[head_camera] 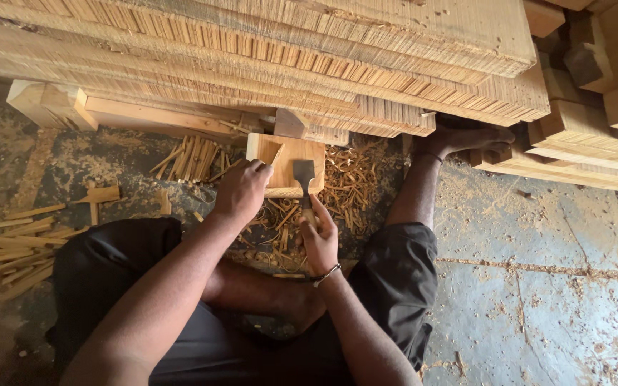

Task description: The person shapes small wooden sticks using a chisel while sitting on the floor. They handle thin pieces of wood, shaving them into points and collecting them in bundles.

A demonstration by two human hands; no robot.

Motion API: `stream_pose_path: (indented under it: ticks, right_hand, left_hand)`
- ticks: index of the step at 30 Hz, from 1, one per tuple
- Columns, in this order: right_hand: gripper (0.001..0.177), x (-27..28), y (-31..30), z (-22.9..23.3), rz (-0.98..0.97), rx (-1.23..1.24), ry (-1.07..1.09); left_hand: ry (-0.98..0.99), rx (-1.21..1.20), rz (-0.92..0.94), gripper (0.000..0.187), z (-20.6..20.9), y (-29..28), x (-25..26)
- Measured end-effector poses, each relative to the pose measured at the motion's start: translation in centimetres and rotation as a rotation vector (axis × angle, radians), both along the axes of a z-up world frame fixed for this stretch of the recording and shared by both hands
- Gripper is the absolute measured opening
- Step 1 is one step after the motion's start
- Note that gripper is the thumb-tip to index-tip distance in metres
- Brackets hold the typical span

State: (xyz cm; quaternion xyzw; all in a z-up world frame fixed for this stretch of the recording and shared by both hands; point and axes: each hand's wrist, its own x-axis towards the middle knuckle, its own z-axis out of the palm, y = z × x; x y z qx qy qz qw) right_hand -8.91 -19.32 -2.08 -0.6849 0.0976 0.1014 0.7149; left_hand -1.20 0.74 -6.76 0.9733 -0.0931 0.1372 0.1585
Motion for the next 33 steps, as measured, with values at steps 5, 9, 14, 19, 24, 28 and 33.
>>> stream_pose_path:
  ticks: [5, 9, 14, 19, 24, 28, 33]
  right_hand:
    - [0.058, -0.8, -0.5, 1.1, -0.158, -0.312, -0.797]
    - [0.062, -0.9, -0.7, 1.4, -0.076, -0.164, -0.572]
    - [0.066, -1.3, 0.5, 0.8, -0.029, -0.002, -0.060]
    - [0.061, -1.3, 0.9, 0.7, -0.026, 0.135, 0.125]
    - [0.065, -2.6, 0.7, 1.2, -0.067, 0.154, 0.137]
    - [0.070, -4.0, 0.4, 1.6, 0.029, 0.215, 0.059]
    - [0.023, -5.1, 0.9, 1.0, 0.034, 0.160, 0.194]
  left_hand:
    - [-0.008, -0.084, -0.029, 0.009, 0.4, -0.5, 0.2]
    - [-0.062, -0.075, -0.054, 0.007, 0.2, -1.3, 1.2]
    - [-0.191, -0.094, -0.086, 0.011, -0.4, -1.7, 1.9]
    - [-0.102, -0.080, -0.084, 0.009, -0.4, -2.1, 1.9]
    - [-0.200, -0.195, -0.111, 0.017, 1.3, -2.2, 1.2]
    - [-0.455, -0.370, -0.312, 0.020, 4.1, -3.2, -0.2]
    - [0.145, -0.474, -0.719, 0.023, 6.8, -6.0, -2.5]
